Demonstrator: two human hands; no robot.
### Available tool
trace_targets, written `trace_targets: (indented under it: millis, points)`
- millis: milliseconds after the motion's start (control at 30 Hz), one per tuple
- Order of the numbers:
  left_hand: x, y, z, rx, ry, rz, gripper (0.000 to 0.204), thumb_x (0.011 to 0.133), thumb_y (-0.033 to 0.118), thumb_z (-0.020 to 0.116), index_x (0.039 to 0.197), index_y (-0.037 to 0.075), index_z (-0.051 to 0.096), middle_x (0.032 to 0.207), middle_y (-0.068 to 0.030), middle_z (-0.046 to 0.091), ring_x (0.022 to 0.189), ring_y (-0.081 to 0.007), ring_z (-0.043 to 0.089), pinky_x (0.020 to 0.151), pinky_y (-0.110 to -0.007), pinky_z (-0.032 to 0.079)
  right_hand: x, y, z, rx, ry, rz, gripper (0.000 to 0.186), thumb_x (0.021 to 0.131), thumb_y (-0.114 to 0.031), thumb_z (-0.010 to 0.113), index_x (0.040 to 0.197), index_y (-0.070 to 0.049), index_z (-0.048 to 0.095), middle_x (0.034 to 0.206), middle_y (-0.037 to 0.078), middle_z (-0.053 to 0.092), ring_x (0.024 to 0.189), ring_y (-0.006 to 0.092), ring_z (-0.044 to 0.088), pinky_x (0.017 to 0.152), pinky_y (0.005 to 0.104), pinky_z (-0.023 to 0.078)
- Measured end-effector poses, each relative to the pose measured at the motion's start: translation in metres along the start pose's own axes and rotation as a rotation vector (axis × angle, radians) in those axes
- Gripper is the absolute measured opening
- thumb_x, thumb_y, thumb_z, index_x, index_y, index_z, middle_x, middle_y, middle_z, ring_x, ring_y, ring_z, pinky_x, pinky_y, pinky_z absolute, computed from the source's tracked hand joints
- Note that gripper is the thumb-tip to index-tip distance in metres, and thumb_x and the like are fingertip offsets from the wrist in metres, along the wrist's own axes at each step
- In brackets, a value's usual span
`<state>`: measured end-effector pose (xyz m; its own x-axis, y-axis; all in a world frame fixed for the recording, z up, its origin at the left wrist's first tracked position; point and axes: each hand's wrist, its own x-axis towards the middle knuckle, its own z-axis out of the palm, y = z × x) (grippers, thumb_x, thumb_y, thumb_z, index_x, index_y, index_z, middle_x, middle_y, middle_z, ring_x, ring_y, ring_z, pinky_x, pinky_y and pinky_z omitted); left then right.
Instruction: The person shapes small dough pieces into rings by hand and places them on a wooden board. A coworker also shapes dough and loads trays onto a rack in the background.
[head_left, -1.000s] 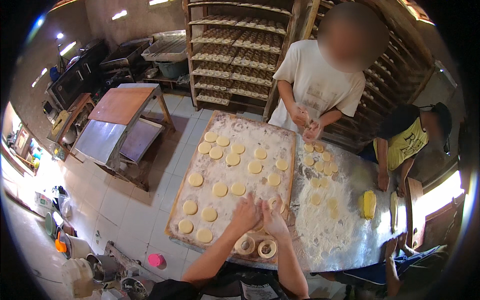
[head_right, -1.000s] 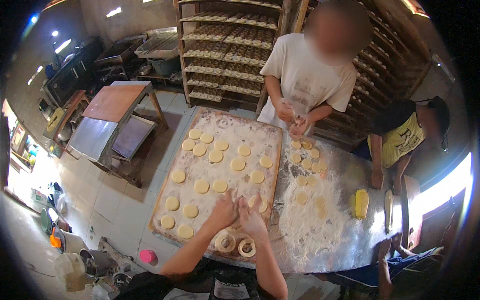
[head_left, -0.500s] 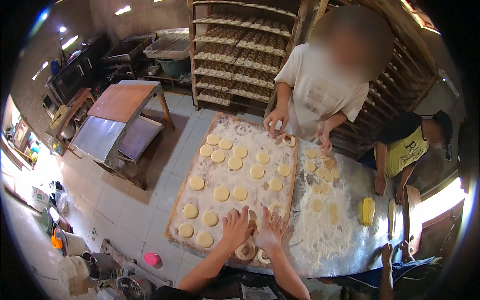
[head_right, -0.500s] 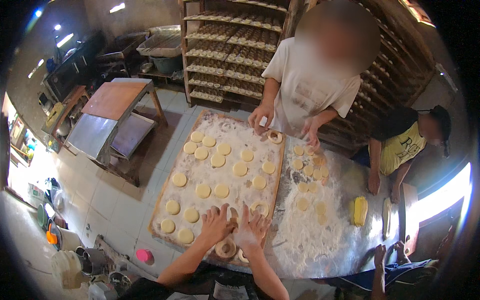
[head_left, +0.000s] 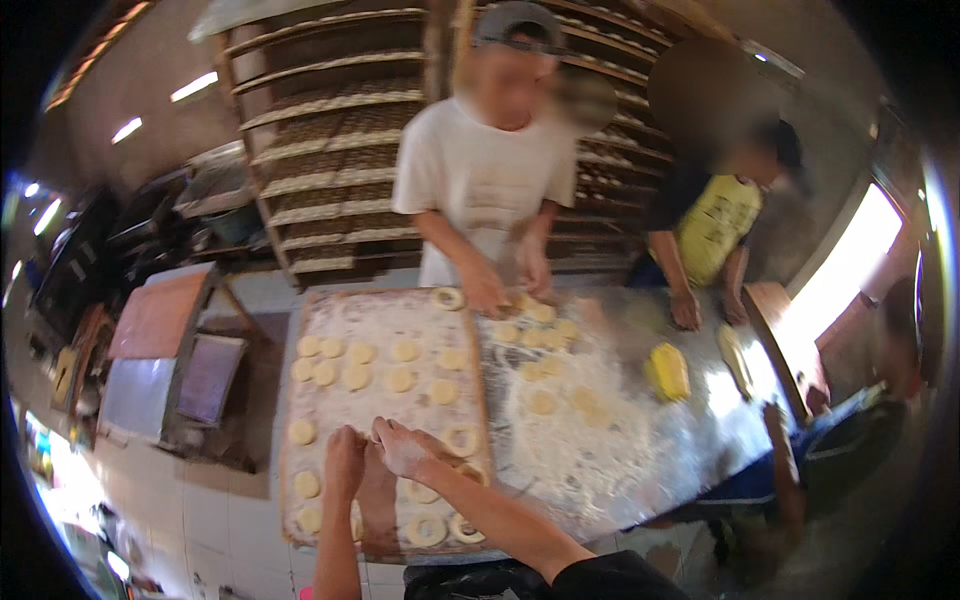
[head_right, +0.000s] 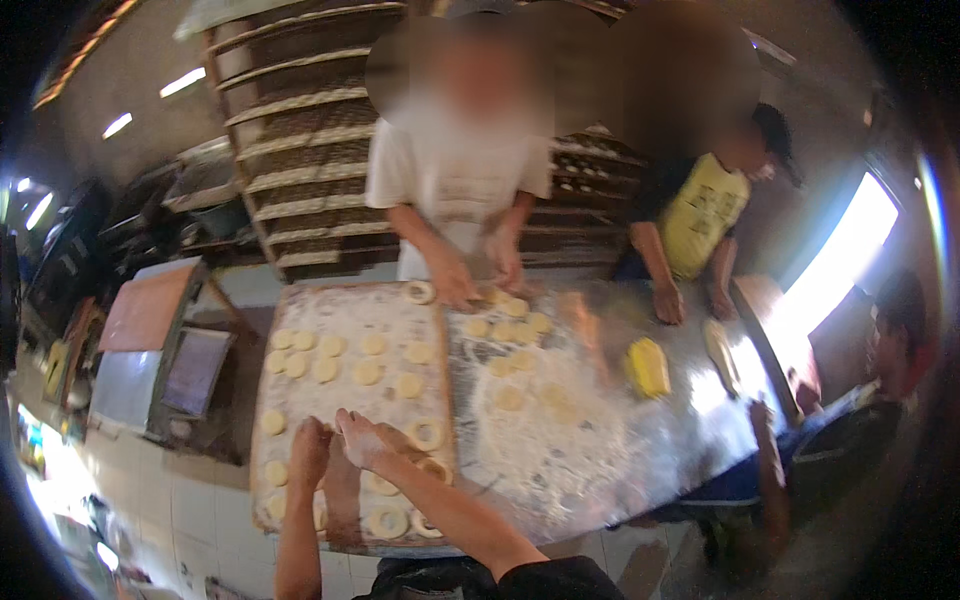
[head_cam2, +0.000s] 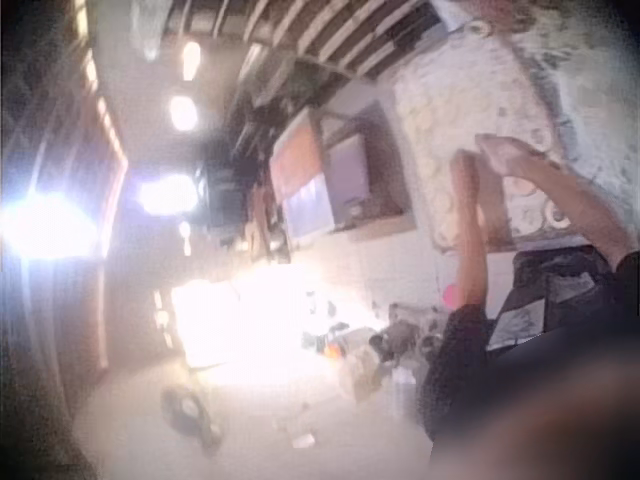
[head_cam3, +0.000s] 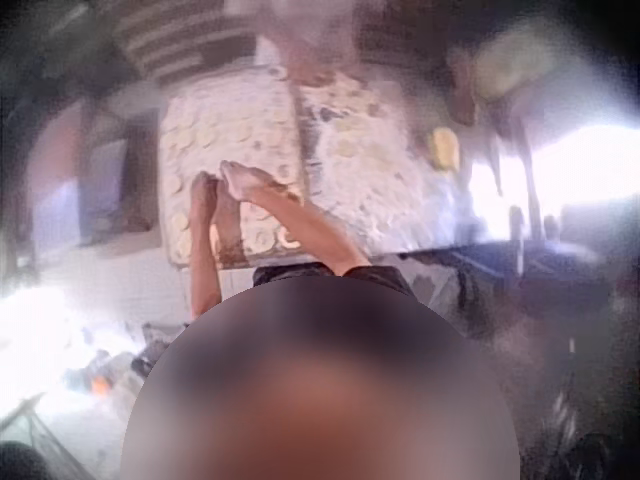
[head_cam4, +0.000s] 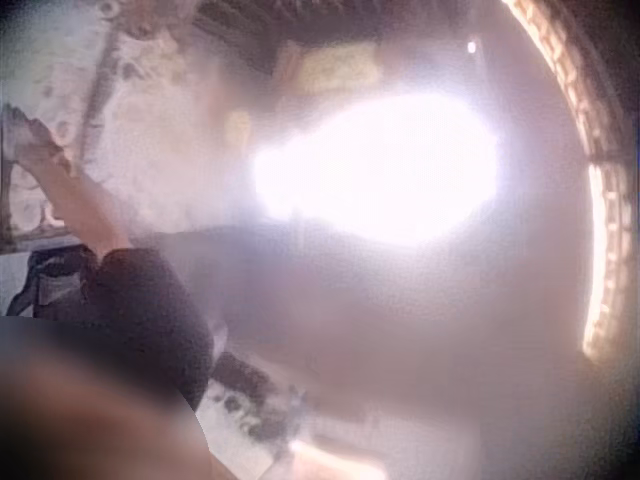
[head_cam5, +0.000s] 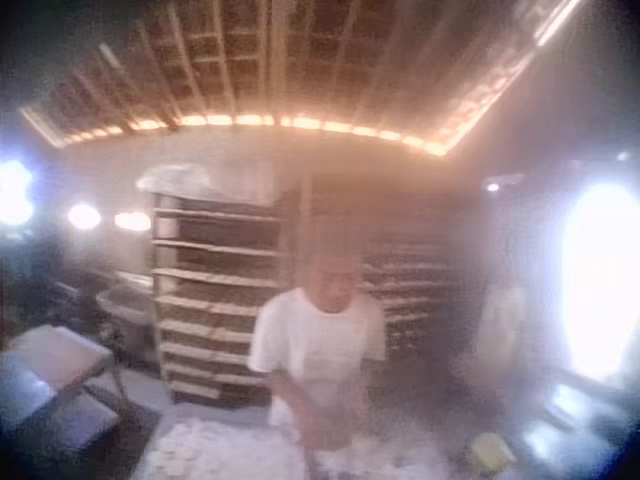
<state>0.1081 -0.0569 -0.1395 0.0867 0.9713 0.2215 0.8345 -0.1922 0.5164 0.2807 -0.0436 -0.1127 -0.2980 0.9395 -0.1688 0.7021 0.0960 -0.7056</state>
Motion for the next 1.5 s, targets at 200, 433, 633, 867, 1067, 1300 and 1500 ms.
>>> trace_targets:
  millis: [200,433,633,867,1067,1300,1500]
  points:
    - [-0.012,0.147,0.042,-0.543,-0.205,-0.029,0.037,0.086,0.009,0.073,0.12,0.008,0.058,0.099,-0.0204,0.069,0.092,-0.0381,0.067,0.077,-0.044,0.053,-0.118,0.144,-0.118,0.265,0.338,0.167,0.031,0.091,-0.016,0.07,0.119,-0.004,0.063,0.109,0.015,0.071,0.099,0.0269,0.07,0.085,0.0393,0.054]
    - [-0.019,0.278,0.166,0.022,-0.098,0.45,0.042,0.084,0.022,0.073,0.123,0.013,0.062,0.1,-0.0127,0.069,0.096,-0.0396,0.065,0.082,-0.048,0.051,-0.204,0.261,-0.189,-0.351,0.486,0.358,0.031,0.082,-0.016,0.072,0.112,-0.01,0.068,0.11,0.017,0.064,0.114,0.0367,0.056,0.101,0.0443,0.044]
    - [-0.034,0.319,0.159,-0.24,-0.207,0.091,0.033,0.092,0.024,0.069,0.12,0.008,0.066,0.096,-0.0155,0.071,0.092,-0.0383,0.068,0.079,-0.047,0.053,-0.202,0.251,-0.198,0.225,0.173,0.193,0.032,0.086,-0.022,0.074,0.11,-0.006,0.062,0.107,0.014,0.065,0.097,0.0327,0.065,0.087,0.0429,0.052]
    - [-0.042,0.351,0.11,-0.798,-0.346,-0.315,0.023,0.094,0.022,0.072,0.107,0.004,0.074,0.092,-0.0091,0.077,0.084,-0.0143,0.073,0.073,-0.028,0.055,-0.216,0.218,-0.222,0.87,0.082,0.077,0.035,0.087,0.0,0.072,0.115,-0.003,0.051,0.097,0.003,0.059,0.086,0.0121,0.06,0.077,0.0271,0.051]
    - [-0.052,0.348,0.072,-0.818,-0.329,-0.273,0.028,0.088,0.022,0.078,0.11,0.005,0.075,0.094,-0.0094,0.076,0.083,-0.0136,0.071,0.075,-0.028,0.055,-0.216,0.187,-0.222,0.675,0.101,0.005,0.047,0.083,0.0,0.074,0.121,-0.003,0.048,0.102,0.007,0.059,0.088,0.0166,0.061,0.077,0.0291,0.051]
    - [-0.061,0.32,0.055,-0.388,0.012,0.029,0.037,0.081,0.004,0.07,0.116,0.006,0.061,0.105,-0.0187,0.06,0.094,-0.0399,0.062,0.08,-0.045,0.053,-0.181,0.141,-0.162,0.564,0.455,-0.156,0.064,0.076,0.008,0.064,0.136,-0.002,0.044,0.116,0.016,0.057,0.105,0.0272,0.061,0.091,0.0388,0.049]
    - [-0.072,0.276,0.05,-0.296,0.301,0.139,0.051,0.086,-0.007,0.057,0.134,0.005,0.044,0.113,-0.0215,0.051,0.103,-0.0397,0.059,0.089,-0.048,0.05,-0.185,0.123,-0.151,1.626,-0.111,-0.129,0.054,0.086,-0.01,0.056,0.137,0.001,0.044,0.092,0.014,0.065,0.094,0.0252,0.064,0.084,0.0324,0.05]
